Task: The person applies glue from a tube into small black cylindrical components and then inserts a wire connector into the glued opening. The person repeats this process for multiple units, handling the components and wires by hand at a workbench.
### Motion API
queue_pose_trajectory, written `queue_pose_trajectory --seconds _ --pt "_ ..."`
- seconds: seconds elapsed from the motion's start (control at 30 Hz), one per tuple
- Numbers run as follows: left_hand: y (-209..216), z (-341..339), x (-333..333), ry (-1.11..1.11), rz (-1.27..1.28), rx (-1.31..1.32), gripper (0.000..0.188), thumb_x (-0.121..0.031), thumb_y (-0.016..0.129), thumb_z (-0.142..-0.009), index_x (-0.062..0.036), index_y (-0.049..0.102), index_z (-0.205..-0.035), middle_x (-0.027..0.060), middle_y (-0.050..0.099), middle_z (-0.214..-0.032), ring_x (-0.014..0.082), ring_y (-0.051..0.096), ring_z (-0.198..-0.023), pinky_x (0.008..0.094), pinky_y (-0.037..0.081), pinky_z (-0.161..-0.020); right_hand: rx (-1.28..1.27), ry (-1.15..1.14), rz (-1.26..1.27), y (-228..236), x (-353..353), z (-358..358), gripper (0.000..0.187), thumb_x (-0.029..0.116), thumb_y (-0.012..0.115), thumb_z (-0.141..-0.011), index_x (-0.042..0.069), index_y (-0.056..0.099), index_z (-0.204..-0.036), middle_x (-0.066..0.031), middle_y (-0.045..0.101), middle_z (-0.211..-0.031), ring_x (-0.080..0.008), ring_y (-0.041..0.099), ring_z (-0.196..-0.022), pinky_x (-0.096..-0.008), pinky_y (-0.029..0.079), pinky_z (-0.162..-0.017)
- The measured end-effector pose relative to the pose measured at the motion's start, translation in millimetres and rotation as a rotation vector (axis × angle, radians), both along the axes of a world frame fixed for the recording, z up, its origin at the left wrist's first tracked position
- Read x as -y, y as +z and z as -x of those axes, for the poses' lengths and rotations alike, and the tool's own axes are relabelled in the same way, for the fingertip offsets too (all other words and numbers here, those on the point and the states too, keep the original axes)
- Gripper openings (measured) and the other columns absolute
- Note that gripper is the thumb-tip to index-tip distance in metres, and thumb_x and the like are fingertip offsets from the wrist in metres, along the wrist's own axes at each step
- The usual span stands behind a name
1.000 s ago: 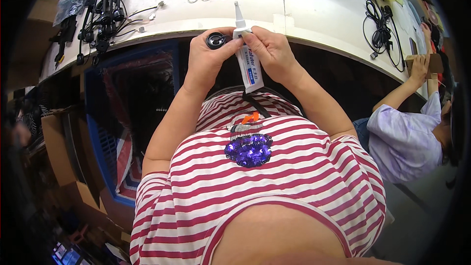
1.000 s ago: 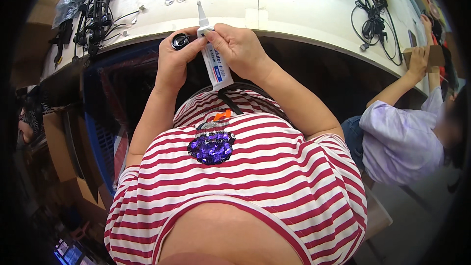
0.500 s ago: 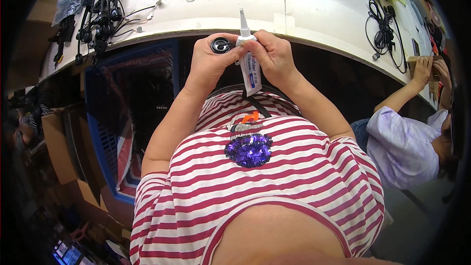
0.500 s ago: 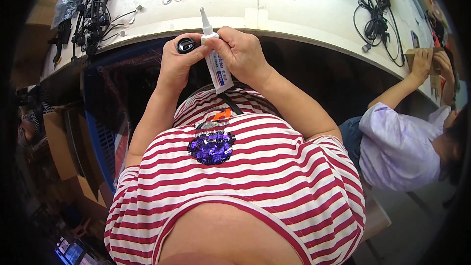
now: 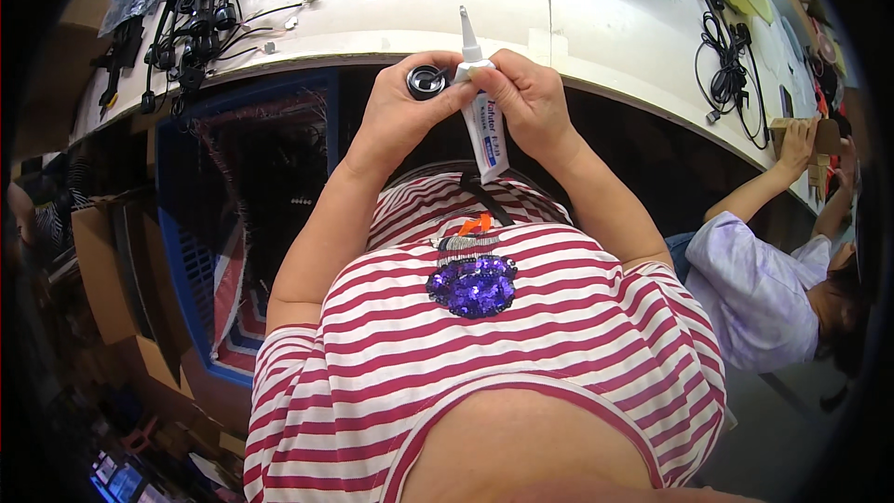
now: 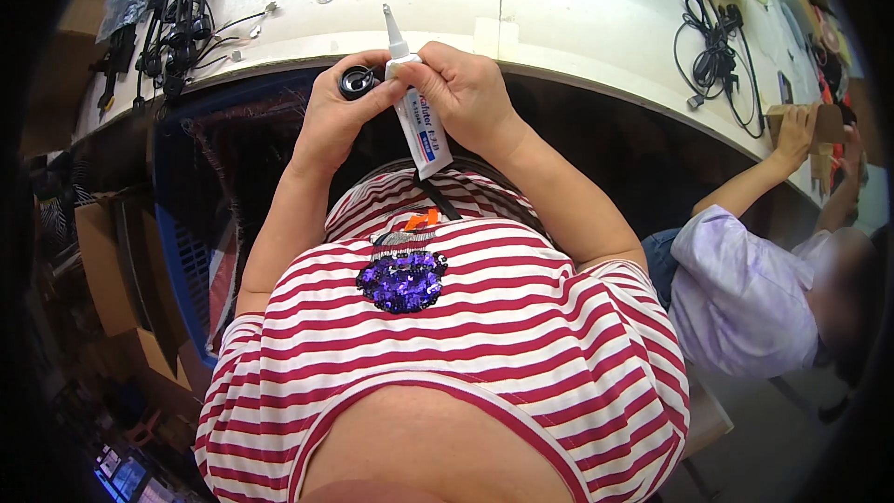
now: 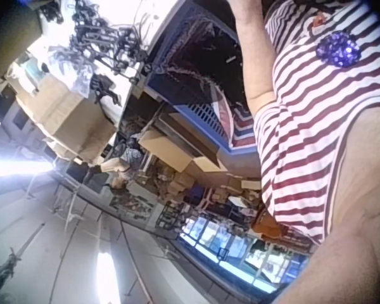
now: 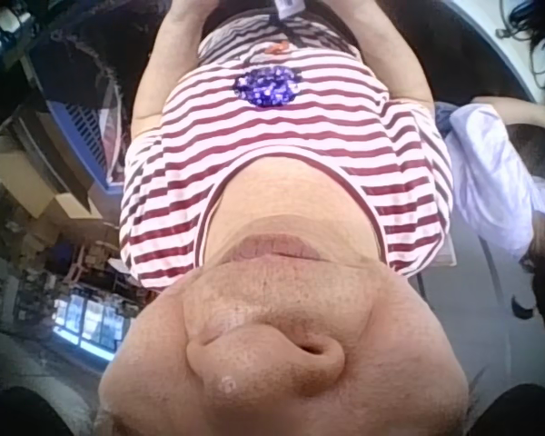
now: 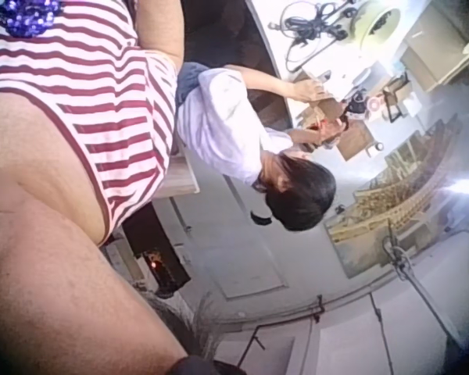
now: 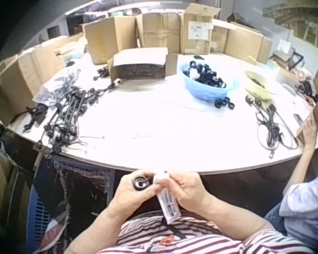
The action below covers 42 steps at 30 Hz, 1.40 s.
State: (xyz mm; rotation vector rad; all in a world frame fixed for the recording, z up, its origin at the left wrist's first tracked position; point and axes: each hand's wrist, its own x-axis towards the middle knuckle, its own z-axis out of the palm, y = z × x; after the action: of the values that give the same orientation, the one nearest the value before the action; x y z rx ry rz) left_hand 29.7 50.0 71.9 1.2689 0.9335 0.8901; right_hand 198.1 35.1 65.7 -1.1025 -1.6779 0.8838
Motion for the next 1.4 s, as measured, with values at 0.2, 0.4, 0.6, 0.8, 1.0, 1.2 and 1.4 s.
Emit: queue_pose_trajectory --seconds 0.2,0.4,0.6,0.8,1.0,1.2,1.4 --pt "-2.9 13.9 -2.2 0.015 -0.270 -0.076 0.042 -0.026 0.066 -0.076 -0.0042 0.046 -0.105 0.0010 0.048 -0.093 0.0063 0.045 -0.083 0.0185 0.036 -0.075 -0.507 0.142 0.446 20.0 -1.7 -21.3 0.025 0.025 0.051 -0.090 0.003 0.059 -0.080 0.0029 0.052 -0.065 -0.0019 0.043 -0.055 -0.0157 0.033 -0.050" --pt "-17.8 16.8 -1.4 0.020 -0.250 0.186 0.031 -0.023 0.069 -0.078 -0.0055 0.050 -0.095 -0.0010 0.048 -0.086 0.0048 0.042 -0.073 0.0170 0.034 -0.067 -0.947 0.402 0.638 17.6 -0.3 -36.5 0.026 0.024 0.049 -0.091 0.001 0.057 -0.082 0.0004 0.051 -0.060 -0.0049 0.040 -0.047 -0.0184 0.032 -0.045" --pt "-13.1 19.7 -3.1 0.056 -0.178 0.157 0.024 -0.026 0.063 -0.081 -0.0052 0.052 -0.086 -0.0008 0.049 -0.075 0.0047 0.042 -0.068 0.0161 0.032 -0.060 -1.064 0.533 0.691 24.4 8.0 -33.7 0.027 0.026 0.043 -0.093 0.003 0.053 -0.084 -0.0003 0.042 -0.051 -0.0058 0.031 -0.042 -0.0210 0.026 -0.043" --pt "-7.8 26.1 -8.8 0.021 -0.035 0.079 0.019 -0.023 0.058 -0.077 -0.0056 0.052 -0.071 -0.0025 0.045 -0.066 0.0031 0.036 -0.060 0.0169 0.024 -0.053 -1.076 0.607 0.816 25.5 15.4 -26.7 0.028 0.026 0.041 -0.094 0.004 0.050 -0.080 0.0016 0.039 -0.048 -0.0042 0.028 -0.040 -0.0202 0.025 -0.041" --pt "-0.5 21.1 -2.6 -0.063 -0.188 -0.124 0.014 -0.012 0.066 -0.069 -0.0031 0.056 -0.072 -0.0026 0.052 -0.061 0.0039 0.046 -0.055 0.0182 0.037 -0.052 -1.033 0.663 0.962 30.0 15.6 -17.6 0.033 0.028 0.037 -0.095 0.005 0.049 -0.074 0.0032 0.038 -0.046 -0.0033 0.026 -0.037 -0.0188 0.025 -0.038" --pt "-15.5 20.4 -2.9 -0.057 -0.342 -0.157 0.015 -0.007 0.062 -0.066 -0.0018 0.062 -0.080 0.0013 0.054 -0.062 0.0062 0.050 -0.057 0.0209 0.041 -0.054 -0.901 0.629 1.026 31.9 10.9 -11.9 0.034 0.028 0.039 -0.094 0.006 0.050 -0.071 0.0041 0.037 -0.045 -0.0031 0.024 -0.036 -0.0190 0.022 -0.036" --pt "-16.8 23.1 -4.6 -0.073 -0.487 -0.209 0.020 -0.001 0.058 -0.063 -0.0029 0.063 -0.082 0.0055 0.057 -0.067 0.0126 0.051 -0.058 0.0236 0.041 -0.056 -0.846 0.598 1.072 31.1 8.1 -7.0 0.032 0.028 0.040 -0.094 0.005 0.053 -0.077 0.0042 0.037 -0.045 -0.0031 0.025 -0.035 -0.0189 0.020 -0.035"
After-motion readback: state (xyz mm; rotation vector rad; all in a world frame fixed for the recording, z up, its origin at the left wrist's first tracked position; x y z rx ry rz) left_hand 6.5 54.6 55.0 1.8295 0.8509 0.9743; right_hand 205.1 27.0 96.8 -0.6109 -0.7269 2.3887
